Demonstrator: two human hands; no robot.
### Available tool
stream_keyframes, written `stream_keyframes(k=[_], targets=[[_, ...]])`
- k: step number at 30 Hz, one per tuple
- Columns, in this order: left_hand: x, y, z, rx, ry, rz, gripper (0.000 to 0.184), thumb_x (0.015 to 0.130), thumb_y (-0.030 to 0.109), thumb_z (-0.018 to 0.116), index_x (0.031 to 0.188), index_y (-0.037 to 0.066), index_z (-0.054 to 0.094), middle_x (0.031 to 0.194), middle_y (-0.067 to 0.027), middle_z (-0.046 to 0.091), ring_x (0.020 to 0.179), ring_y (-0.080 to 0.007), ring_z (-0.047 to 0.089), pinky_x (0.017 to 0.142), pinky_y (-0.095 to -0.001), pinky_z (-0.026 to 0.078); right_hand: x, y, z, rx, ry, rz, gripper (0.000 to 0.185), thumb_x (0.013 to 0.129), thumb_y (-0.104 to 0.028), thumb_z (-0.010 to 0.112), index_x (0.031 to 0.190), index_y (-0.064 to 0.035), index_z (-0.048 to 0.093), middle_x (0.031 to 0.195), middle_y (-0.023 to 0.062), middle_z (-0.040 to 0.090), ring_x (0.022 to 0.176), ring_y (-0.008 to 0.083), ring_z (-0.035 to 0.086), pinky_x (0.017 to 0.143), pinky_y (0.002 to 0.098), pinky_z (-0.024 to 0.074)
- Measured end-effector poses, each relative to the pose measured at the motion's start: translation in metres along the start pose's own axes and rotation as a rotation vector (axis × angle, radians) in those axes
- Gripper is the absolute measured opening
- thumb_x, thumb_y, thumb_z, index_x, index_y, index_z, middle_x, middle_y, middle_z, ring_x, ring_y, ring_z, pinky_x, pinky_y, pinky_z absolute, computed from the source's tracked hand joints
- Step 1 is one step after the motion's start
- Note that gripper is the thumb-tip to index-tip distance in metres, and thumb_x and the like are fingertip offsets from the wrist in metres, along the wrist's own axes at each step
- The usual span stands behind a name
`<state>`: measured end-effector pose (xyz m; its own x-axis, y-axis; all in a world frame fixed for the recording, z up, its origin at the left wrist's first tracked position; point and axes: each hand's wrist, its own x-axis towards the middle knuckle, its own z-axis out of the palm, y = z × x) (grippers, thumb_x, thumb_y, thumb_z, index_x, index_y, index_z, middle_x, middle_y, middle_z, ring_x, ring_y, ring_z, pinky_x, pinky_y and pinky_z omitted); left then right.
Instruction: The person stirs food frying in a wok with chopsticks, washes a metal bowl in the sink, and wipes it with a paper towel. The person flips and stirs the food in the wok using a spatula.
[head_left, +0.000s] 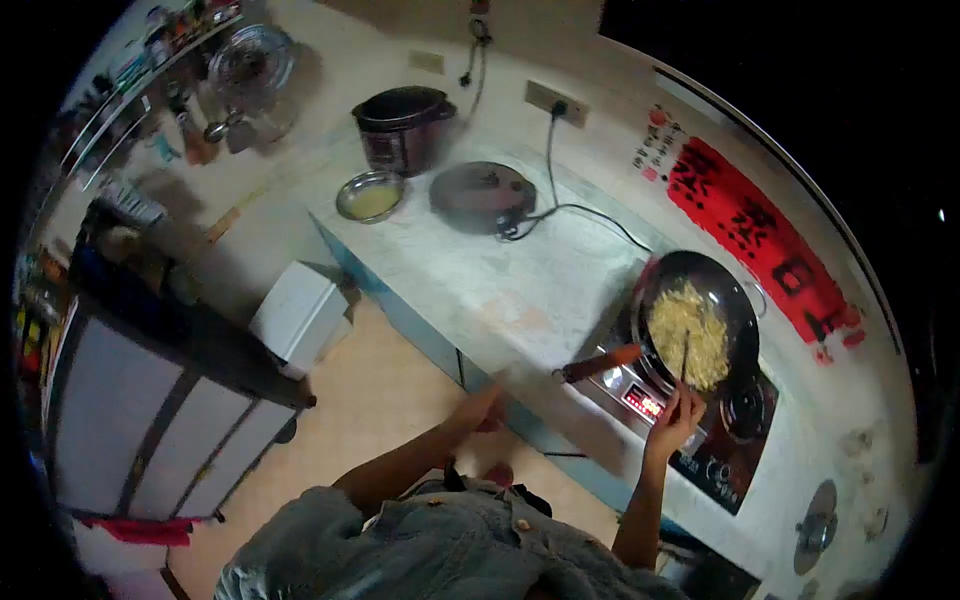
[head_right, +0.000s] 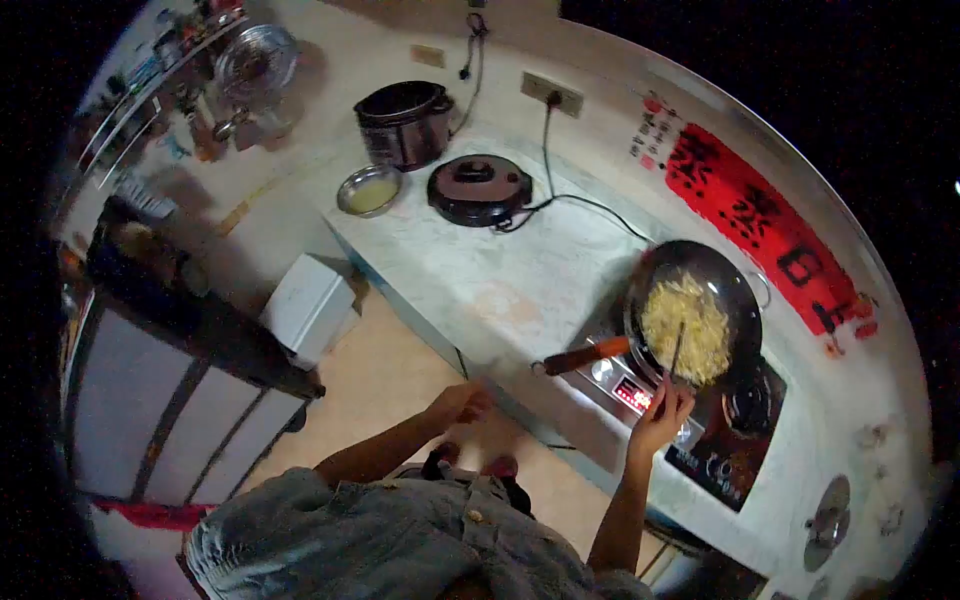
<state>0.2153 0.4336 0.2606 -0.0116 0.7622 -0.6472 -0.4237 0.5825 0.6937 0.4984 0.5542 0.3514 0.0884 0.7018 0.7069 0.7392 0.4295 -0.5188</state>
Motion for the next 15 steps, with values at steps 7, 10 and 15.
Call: stream_keyframes(k=[7,10,15], targets=[[-0.061,-0.043,-0.051,-0.334,0.140,-0.012,0.028,0.081,0.021,0.049,0.106,0.007,0.050,0.098,-0.0091,0.055,0.077,-0.0170,0.053,0.065,-0.0263,0.043,0.000,0.004,0.014,0.003,-0.038,-0.033,0.018,0.084,-0.010,0.047,0.097,-0.0041,0.057,0.091,0.0098,0.042,0.078,0.0194,0.047,0.069,0.0295,0.0400],[-0.052,-0.077,-0.072,-0.307,0.187,0.084,0.031,0.082,0.022,0.049,0.106,0.003,0.048,0.099,-0.0118,0.054,0.076,-0.0186,0.052,0.062,-0.0267,0.043,-0.014,0.050,0.037,0.263,0.013,-0.157,0.020,0.077,0.000,0.044,0.093,0.0024,0.054,0.084,0.0097,0.043,0.076,0.0178,0.046,0.068,0.0286,0.0421],[-0.048,-0.072,-0.062,-0.325,0.254,-0.038,0.031,0.083,0.024,0.047,0.105,0.002,0.047,0.092,-0.0110,0.055,0.065,-0.0152,0.048,0.051,-0.0241,0.039,-0.008,0.019,0.030,0.208,-0.096,0.124,0.021,0.073,0.005,0.048,0.090,-0.0027,0.058,0.082,0.0063,0.041,0.072,0.0139,0.044,0.059,0.0234,0.0382]])
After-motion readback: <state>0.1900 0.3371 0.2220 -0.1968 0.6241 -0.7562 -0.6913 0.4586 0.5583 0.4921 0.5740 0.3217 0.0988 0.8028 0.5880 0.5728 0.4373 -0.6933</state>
